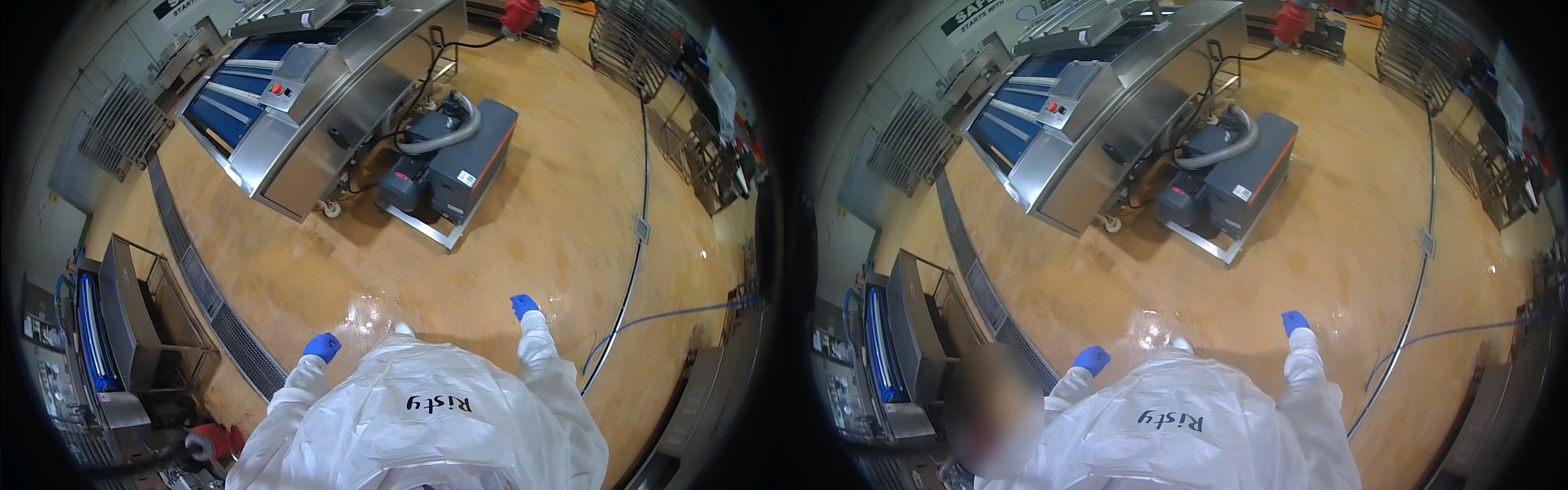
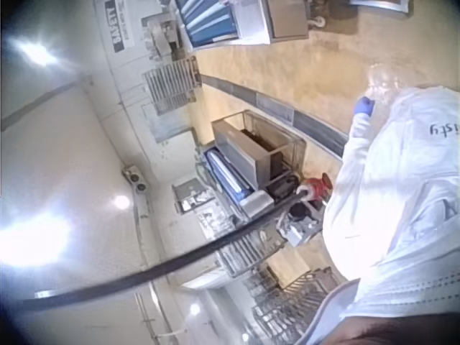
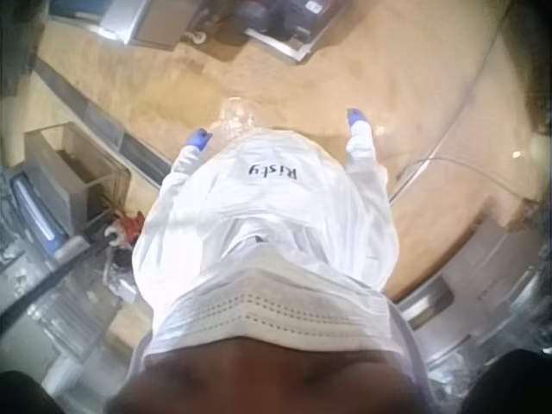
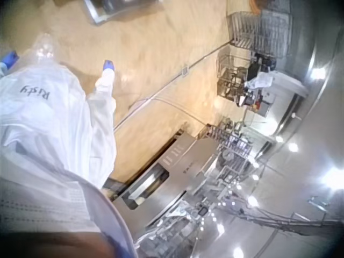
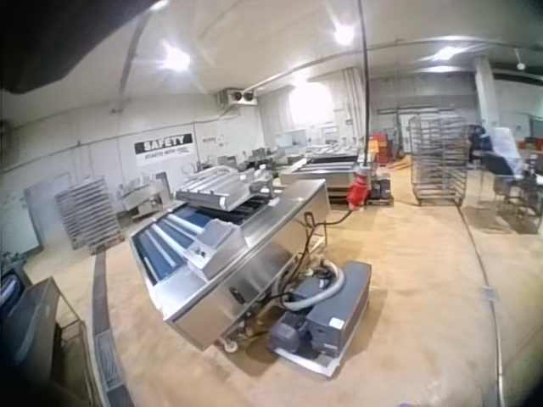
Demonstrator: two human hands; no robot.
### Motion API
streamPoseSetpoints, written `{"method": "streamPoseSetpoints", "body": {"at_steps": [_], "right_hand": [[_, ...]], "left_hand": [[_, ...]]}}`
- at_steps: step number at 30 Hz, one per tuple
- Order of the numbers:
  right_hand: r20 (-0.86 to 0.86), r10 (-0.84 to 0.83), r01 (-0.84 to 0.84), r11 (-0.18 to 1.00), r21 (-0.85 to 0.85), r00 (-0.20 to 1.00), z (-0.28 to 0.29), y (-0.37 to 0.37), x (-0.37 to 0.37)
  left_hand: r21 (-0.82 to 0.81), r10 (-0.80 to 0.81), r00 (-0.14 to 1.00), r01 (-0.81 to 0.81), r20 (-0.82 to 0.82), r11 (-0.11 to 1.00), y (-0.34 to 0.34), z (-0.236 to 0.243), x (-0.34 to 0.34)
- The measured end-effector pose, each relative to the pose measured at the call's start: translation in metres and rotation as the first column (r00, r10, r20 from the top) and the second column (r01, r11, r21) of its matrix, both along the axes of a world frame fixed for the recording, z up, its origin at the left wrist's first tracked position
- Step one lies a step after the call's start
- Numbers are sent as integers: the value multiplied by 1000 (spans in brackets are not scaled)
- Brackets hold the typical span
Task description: The person operates a touchscreen control panel on a large industrial machine, then repeatedly adjusts and secures metal bars on a blue surface using both hands. The person presses buttons on the control panel multiple times during the process.
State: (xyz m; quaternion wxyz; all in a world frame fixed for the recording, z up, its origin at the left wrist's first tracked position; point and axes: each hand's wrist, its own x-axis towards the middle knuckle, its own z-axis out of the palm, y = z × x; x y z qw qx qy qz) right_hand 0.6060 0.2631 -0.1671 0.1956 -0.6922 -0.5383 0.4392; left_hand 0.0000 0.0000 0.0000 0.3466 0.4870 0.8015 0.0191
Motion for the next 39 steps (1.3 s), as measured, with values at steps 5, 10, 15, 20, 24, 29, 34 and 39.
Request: {"method": "streamPoseSetpoints", "body": {"at_steps": [5, 10, 15, 20, 24, 29, 34, 39], "right_hand": [[-117, 189, -195, 980, -40, 975, 22, 84, -164], [-38, 475, -454, 810, -371, 879, 64, 95, -259], [-131, 333, -358, 869, -343, 934, 62, 135, -266], [-144, 336, -357, 918, -171, 931, 80, 240, -319], [-158, 399, -394, 917, 64, 903, 133, 349, -415], [-201, 518, -350, 769, 536, 831, 209, 472, -556], [307, 637, -509, 159, 846, 707, 382, 516, -707], [475, 618, -583, -33, 812, 626, 440, 513, -792]], "left_hand": [[-25, 28, 1000, -29, -8, 999, 43, -20, -68], [389, 294, 951, -308, 97, 868, 158, -7, -193], [724, 216, 925, -380, 313, 575, 365, 118, -273], [828, 285, 957, -208, 61, 521, 502, 236, -294], [645, 308, 808, 112, -502, 756, 575, 253, -329], [466, 54, 793, 300, -607, 832, 636, 247, -370], [368, -193, 716, 547, -671, 752, 638, 251, -391], [433, -196, 729, 576, -656, 693, 639, 251, -396]]}}
